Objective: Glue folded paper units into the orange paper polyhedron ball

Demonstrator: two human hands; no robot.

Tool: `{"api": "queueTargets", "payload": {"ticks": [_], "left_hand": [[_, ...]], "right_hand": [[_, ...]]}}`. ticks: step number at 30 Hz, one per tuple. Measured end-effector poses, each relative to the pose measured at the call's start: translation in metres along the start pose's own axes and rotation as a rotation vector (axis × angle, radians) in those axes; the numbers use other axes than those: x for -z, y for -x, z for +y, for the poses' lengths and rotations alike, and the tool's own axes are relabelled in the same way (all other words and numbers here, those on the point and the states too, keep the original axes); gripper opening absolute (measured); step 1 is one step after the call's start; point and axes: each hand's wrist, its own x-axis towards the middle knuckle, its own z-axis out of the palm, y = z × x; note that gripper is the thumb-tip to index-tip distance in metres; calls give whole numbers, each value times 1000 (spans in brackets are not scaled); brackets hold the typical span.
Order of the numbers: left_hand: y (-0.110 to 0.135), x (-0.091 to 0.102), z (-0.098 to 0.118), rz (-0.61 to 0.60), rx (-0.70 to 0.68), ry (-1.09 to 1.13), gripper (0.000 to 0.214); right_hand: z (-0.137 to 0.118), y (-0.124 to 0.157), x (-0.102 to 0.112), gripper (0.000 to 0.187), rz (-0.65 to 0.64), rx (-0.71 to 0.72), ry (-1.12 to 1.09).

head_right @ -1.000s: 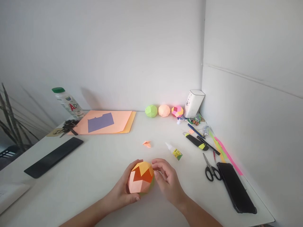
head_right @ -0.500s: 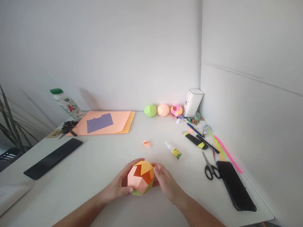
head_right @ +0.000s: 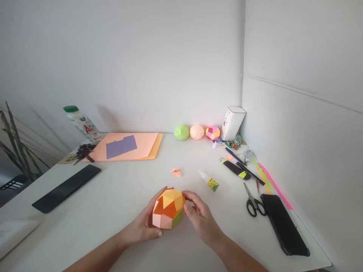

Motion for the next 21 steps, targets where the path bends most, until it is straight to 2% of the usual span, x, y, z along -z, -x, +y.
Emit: {"api": "queueTargets", "payload": {"ticks": [7,12,21], "left_hand": [[-2,-2,1,29,-24,-23,99],[-5,-4,5,117,-49,-171,90],[-5,-6,8,142,-57,-227,91]], "right_hand": [[3,0,1,37,52,-20,43],[5,-2,3,41,149,-98,34],[8,-4,5,46,178,-123,-23]]}}
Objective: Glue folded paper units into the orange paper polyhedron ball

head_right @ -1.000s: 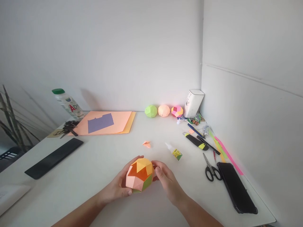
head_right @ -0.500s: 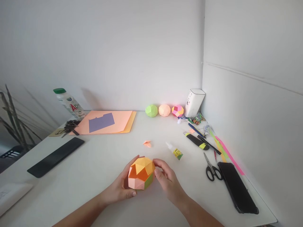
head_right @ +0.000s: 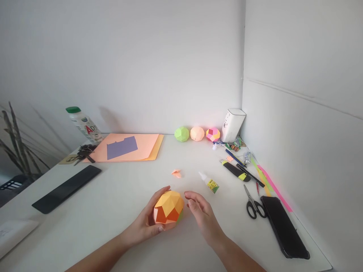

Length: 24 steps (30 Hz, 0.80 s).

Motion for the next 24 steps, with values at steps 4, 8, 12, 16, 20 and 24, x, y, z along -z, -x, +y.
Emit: {"api": "queueTargets", "payload": {"ticks": [4,8,12,16,20,24], "left_hand": [[2,4,2,40,-29,-86,80],[2,4,5,155,16,-17,58],[-5,1,7,427,154,138,43],[-13,4,8,605,204,150,39],[-16,9,9,634,193,171,41],[-15,8,10,608,192,178,39]], "right_hand": [[3,0,1,43,6,15,3],[4,-1,1,42,12,33,13],[4,-2,0,43,24,35,16],[3,-2,0,41,32,32,18],[2,-2,0,40,28,28,20],[3,-2,0,41,32,18,27]]}}
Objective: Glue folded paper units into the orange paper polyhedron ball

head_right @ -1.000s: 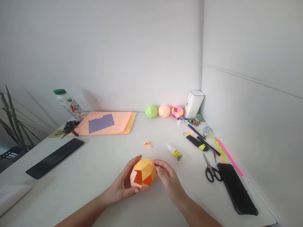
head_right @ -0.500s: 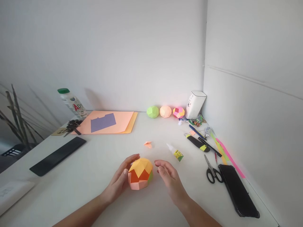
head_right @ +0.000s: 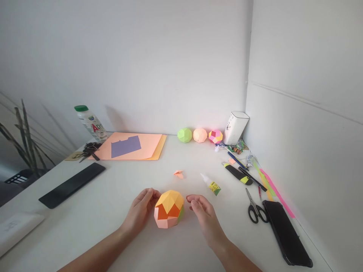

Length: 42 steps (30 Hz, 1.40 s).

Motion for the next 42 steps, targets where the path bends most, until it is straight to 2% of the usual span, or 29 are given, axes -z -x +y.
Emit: {"api": "queueTargets", "payload": {"ticks": [12,23,36,42], "left_hand": [[1,-1,0,-12,7,-21,41],[1,0,-2,5,53,-5,32],[3,0,0,-33,93,-18,33],[2,1,-3,-31,73,-42,32]], "right_hand": [[0,-1,0,41,12,-14,21],[-1,-1,0,40,-9,-16,27],[-2,0,0,38,-28,-37,42],[0,-1,0,38,-25,-47,60]]}}
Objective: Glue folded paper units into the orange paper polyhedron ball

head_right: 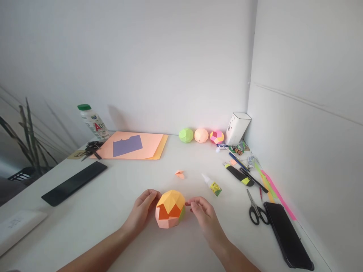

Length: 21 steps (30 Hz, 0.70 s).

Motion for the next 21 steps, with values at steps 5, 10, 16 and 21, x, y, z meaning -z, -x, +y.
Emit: {"api": "queueTargets", "payload": {"ticks": [5,10,16,21], "left_hand": [[0,0,0,-1,-33,-16,27],[0,1,-2,-8,-53,-15,25],[0,1,-4,-19,-66,-4,27],[0,0,-3,-17,-64,4,27]], "right_hand": [[0,1,0,36,15,-6,13],[0,1,1,31,72,52,104],[22,-7,-1,30,142,473,842],[36,-13,-3,55,-109,454,1337]]}}
